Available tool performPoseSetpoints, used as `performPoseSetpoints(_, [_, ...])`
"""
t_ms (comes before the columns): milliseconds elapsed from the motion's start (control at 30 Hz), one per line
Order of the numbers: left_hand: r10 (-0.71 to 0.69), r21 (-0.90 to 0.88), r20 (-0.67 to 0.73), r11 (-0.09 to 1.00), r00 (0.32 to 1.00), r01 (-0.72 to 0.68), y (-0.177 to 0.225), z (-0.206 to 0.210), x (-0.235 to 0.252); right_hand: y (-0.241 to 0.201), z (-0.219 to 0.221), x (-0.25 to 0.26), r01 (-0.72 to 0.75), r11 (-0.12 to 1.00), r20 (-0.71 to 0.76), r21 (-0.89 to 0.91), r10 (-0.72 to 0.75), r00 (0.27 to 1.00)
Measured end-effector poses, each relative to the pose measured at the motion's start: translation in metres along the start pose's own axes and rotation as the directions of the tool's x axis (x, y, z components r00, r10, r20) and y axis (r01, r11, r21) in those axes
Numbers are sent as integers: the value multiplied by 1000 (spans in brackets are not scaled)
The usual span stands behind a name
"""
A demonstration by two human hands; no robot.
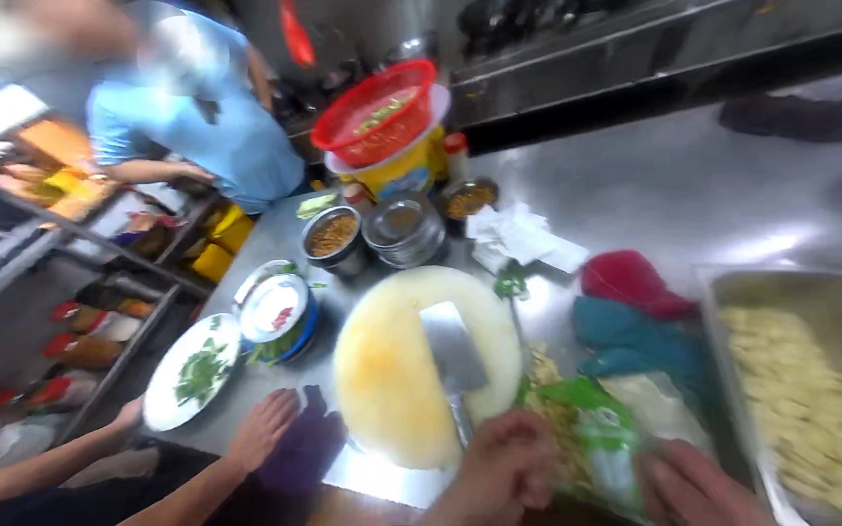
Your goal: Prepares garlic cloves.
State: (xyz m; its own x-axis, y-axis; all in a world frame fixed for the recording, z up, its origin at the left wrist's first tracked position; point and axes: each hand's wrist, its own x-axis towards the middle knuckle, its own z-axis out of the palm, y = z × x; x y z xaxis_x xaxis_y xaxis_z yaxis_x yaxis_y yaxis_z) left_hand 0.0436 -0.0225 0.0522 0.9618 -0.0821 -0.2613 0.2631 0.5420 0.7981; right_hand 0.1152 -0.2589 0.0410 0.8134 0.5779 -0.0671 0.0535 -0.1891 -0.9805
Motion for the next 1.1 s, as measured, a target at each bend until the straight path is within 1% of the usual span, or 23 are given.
performPoseSetpoints(33, [-14, -65, 36, 998, 999, 16, 6, 2, -2, -11, 6, 4, 17, 999, 4, -40, -17, 1000])
performPoseSetpoints(67, [-2, -94, 64, 996, 998, 8, 10, 5, -3, -20, 12, 8, 37, 998, 3, -55, -37, 999])
performPoseSetpoints(133, [59, -124, 119, 991, 991, -44, 16, 7, -3, -28, 19, 17, 90, 995, 1, -43, -90, 996])
performPoseSetpoints(200, [119, -117, 168, 988, 979, -100, 19, 9, -3, -30, 23, 23, 140, 989, -8, -37, -140, 990])
performPoseSetpoints(333, [173, -28, 241, 985, 955, -172, 29, 15, -3, -36, 27, 27, 242, 965, -27, -99, -246, 969])
performPoseSetpoints(467, [221, 87, 250, 965, 943, -249, 37, 21, -3, -40, 32, 28, 389, 914, -31, -117, -395, 918])
performPoseSetpoints(567, [275, 179, 272, 927, 922, -330, 41, 21, -2, -41, 33, 27, 437, 882, -56, -174, -452, 890])
performPoseSetpoints(733, [349, 366, 319, 812, 881, -454, 46, 25, 2, -42, 31, 24, 462, 866, -45, -190, -478, 877])
performPoseSetpoints(833, [396, 498, 377, 676, 837, -544, 52, 26, 5, -42, 32, 23, 462, 857, -44, -229, -484, 874])
performPoseSetpoints(900, [416, 547, 399, 607, 817, -577, 51, 22, 3, -43, 35, 20, 459, 843, -26, -282, -485, 874])
performPoseSetpoints(967, [399, 576, 393, 595, 828, -560, 46, 14, -6, -43, 39, 15, 452, 830, 28, -326, -470, 882])
performPoseSetpoints(1000, [377, 581, 384, 611, 843, -538, 42, 9, -11, -41, 41, 13, 450, 839, 76, -307, -450, 890])
performPoseSetpoints(1067, [317, 589, 374, 645, 872, -487, 33, -4, -22, -34, 45, 9, 425, 882, 185, -202, -392, 901])
performPoseSetpoints(1100, [295, 589, 366, 661, 883, -465, 30, -9, -25, -30, 46, 9, 417, 889, 232, -188, -372, 899])
